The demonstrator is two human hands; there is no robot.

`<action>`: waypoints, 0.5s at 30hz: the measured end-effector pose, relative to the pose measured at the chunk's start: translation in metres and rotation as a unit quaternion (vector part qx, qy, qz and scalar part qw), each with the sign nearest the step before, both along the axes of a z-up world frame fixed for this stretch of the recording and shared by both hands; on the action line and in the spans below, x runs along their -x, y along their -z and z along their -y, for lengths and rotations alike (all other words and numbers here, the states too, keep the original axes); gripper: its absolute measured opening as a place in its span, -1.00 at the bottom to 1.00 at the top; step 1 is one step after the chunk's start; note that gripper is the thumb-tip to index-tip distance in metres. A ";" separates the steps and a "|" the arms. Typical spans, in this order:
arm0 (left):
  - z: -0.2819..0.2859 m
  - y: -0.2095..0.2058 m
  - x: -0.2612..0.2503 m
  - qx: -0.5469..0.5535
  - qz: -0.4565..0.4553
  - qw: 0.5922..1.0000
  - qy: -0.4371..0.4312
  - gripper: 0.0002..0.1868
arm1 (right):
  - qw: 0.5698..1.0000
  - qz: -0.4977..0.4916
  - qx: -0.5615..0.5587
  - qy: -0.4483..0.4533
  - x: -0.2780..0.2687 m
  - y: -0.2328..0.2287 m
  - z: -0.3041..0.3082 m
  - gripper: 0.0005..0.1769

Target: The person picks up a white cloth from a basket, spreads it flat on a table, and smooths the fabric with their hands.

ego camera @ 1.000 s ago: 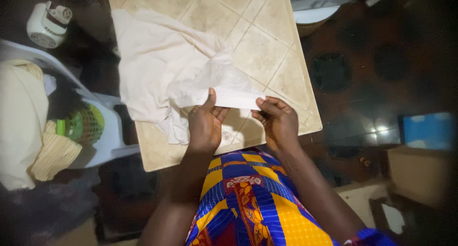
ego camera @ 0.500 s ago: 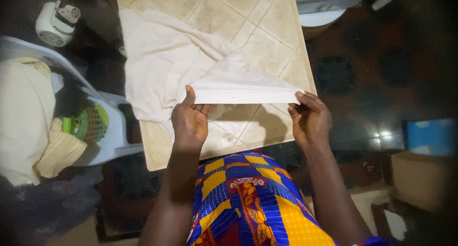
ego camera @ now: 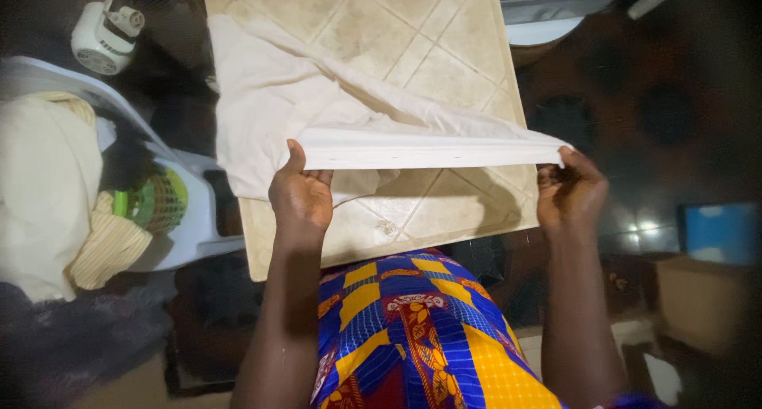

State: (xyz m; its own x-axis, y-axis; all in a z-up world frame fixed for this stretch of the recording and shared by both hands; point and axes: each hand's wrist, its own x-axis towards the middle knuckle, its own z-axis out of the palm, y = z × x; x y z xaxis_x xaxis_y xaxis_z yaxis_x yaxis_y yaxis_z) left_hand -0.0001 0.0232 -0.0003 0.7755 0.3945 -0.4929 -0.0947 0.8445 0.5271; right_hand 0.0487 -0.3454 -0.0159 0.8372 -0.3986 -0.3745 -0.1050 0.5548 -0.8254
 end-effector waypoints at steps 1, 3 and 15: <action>-0.001 0.000 0.001 0.000 0.000 1.000 -0.001 -0.44 | 1.000 0.021 0.004 0.002 0.000 0.001 0.004 -0.77; -0.002 -0.002 0.002 -0.005 -0.017 1.000 -0.010 -0.43 | 1.000 0.014 -0.009 0.008 -0.006 0.004 0.014 -0.77; 0.031 -0.005 0.003 0.012 0.032 0.996 0.079 -0.33 | 0.942 -0.135 -0.272 -0.142 -0.007 0.074 -0.024 -0.75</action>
State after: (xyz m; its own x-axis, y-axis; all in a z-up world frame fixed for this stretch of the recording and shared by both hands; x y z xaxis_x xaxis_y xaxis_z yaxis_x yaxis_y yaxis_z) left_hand -0.0035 -0.0073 0.0048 0.8568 0.2536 -0.4489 0.0077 0.8643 0.5029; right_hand 0.0555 -0.3214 -0.0903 0.7261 0.1399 -0.6732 -0.4788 0.8056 -0.3490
